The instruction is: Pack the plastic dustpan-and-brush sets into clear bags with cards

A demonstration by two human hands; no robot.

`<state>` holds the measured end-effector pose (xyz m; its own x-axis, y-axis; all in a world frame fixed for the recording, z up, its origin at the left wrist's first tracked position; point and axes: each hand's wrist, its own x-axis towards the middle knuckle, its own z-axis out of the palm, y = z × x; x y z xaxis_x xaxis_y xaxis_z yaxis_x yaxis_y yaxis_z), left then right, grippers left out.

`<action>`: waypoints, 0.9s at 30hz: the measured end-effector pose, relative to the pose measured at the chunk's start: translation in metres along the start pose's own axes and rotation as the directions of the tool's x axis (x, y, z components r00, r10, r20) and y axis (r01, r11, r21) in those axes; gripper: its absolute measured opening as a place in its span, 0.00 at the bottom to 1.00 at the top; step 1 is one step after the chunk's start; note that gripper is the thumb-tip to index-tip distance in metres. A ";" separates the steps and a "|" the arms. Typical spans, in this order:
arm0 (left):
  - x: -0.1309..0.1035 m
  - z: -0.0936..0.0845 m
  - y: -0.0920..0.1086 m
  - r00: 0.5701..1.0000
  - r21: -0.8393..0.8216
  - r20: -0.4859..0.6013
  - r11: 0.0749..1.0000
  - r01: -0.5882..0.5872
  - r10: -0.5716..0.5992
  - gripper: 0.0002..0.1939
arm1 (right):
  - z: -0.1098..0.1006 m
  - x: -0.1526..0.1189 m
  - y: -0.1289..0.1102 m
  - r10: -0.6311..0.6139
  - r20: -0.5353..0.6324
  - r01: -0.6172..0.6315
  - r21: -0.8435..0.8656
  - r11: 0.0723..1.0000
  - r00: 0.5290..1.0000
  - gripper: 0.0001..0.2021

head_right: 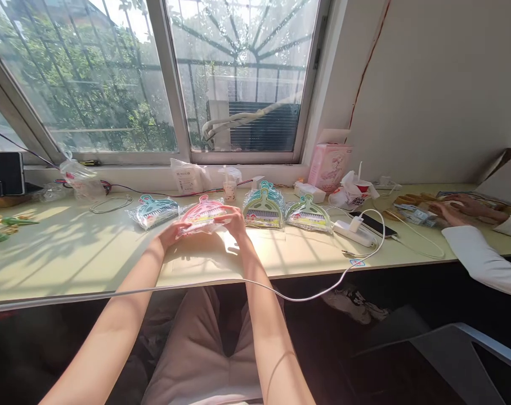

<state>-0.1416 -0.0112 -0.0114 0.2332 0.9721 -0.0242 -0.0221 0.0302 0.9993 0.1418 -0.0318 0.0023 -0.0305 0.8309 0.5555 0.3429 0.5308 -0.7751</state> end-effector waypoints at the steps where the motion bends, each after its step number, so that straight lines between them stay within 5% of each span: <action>1: -0.001 -0.001 0.001 1.000 -0.002 0.012 1.000 0.016 -0.016 0.15 | 0.000 0.000 0.000 -0.001 0.013 0.000 0.030 1.000 1.000 0.16; 7: -0.008 0.003 0.006 0.989 0.028 0.114 0.995 0.095 -0.098 0.18 | -0.004 -0.003 0.000 0.027 0.033 -0.034 0.208 0.978 0.999 0.07; 14: -0.009 0.013 0.006 0.995 -0.001 0.074 0.998 0.068 -0.068 0.15 | 0.002 -0.005 -0.002 0.065 -0.060 -0.045 0.294 0.955 0.996 0.04; 18: -0.006 0.026 0.009 0.990 0.004 0.130 0.999 0.045 -0.045 0.19 | 0.002 -0.005 0.000 0.120 -0.152 -0.096 0.158 0.983 0.981 0.08; 27: -0.005 0.031 0.014 0.988 0.130 0.149 0.991 0.017 -0.037 0.26 | -0.001 -0.008 -0.001 -0.076 -0.285 -0.006 -0.277 0.961 0.956 0.13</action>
<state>-0.1129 -0.0226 0.0034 0.3758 0.9250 -0.0563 0.1081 0.0165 0.9940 0.1425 -0.0395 -0.0011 0.2121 0.7059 0.6758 0.5900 0.4588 -0.6644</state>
